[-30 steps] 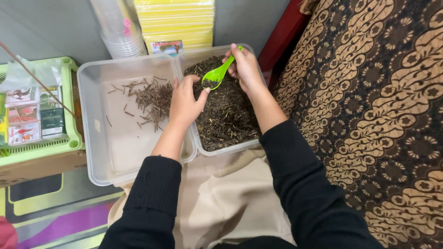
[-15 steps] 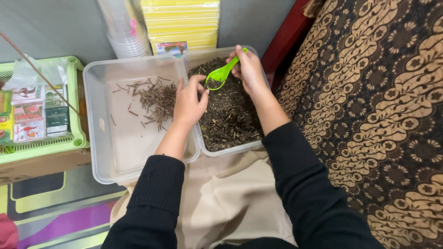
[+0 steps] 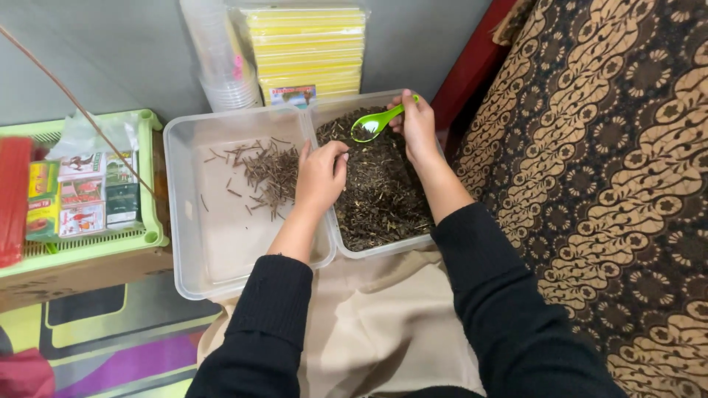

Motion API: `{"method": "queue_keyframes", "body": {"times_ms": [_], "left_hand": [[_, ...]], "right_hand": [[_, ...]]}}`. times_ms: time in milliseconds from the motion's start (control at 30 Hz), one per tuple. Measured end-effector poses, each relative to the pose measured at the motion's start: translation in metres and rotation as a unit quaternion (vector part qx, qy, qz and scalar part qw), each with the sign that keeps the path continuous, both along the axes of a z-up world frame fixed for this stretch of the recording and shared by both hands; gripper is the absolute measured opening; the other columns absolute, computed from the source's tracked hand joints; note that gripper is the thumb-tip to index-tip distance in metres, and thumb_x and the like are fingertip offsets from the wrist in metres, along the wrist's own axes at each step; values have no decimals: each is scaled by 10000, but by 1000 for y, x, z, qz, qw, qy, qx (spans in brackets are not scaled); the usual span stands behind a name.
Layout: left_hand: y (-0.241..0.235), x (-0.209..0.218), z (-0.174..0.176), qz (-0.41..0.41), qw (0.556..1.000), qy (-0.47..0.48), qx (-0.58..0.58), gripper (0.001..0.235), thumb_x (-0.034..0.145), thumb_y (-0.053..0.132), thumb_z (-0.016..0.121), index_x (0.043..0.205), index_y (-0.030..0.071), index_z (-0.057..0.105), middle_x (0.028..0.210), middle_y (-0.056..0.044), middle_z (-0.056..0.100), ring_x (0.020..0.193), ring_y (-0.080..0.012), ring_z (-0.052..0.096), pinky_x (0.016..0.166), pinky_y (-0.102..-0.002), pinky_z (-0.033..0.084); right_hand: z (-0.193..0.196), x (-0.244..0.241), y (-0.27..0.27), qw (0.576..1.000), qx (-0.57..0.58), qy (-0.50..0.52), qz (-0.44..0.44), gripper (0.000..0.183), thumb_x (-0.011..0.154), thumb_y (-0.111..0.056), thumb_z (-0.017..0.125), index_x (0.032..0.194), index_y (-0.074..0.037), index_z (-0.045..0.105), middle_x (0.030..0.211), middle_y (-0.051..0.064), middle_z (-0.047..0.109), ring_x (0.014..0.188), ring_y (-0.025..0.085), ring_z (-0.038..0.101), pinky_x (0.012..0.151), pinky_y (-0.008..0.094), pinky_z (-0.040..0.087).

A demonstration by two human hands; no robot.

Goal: The person uses a green plastic spoon to scoop dried herbs from a large container and transfers them into a smaller container. They use their left hand to pick out and remove small twigs or debris from the herbs during the transfer process.

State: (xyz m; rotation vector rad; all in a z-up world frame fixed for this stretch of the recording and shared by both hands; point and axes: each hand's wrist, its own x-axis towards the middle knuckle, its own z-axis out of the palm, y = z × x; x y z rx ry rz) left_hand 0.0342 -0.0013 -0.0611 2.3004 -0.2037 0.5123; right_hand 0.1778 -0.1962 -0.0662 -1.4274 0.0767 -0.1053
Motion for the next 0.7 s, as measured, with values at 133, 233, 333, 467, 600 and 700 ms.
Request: {"method": "queue_keyframes", "body": {"times_ms": [133,233,333,467,600,700], "left_hand": [[1,1,-4,1,1000,5,-7,90,1021,223,609,1078,162,644,973,-48,742,1022,-250,710,1194,-578,276],[2,4,-6,-4,1000,-13,7,85,1014,238,619,1077,188,647,988,-12,708,1035,-238,692,1175,-573,308],[2,3,-5,1,1000,-16,21,86,1005,250,634,1051,180,651,992,12,653,1040,-232,670,1137,-564,363],[0,2,-3,15,1000,-10,-8,79,1022,250,626,1056,186,656,913,30,641,969,-199,677,1127,-555,339],[4,-4,25,103,991,-5,-90,108,1015,204,623,1104,157,661,937,-40,676,975,-256,681,1055,-549,389],[23,14,2,171,959,-74,-215,120,998,78,620,1111,58,656,949,-166,691,940,-383,678,934,-537,473]], "right_hand": [[-2,1,1,1000,14,3,3,329,1037,-379,545,970,-73,647,896,133,759,512,96,661,437,181,547],[-2,4,-1,1000,22,1,1,342,1040,-390,540,980,-70,646,890,134,761,499,99,655,431,188,544],[0,2,-1,1000,25,4,3,363,1035,-417,543,976,-74,644,863,131,756,486,102,636,418,189,524],[1,2,-1,999,32,0,7,358,1039,-417,541,974,-81,646,836,125,747,460,91,587,406,194,472],[7,-1,-1,999,41,2,3,359,1032,-423,548,964,-84,646,823,124,747,455,92,576,404,195,458],[10,-2,-2,999,50,4,2,355,1030,-419,546,961,-86,644,814,118,743,449,89,569,402,194,453]]}}
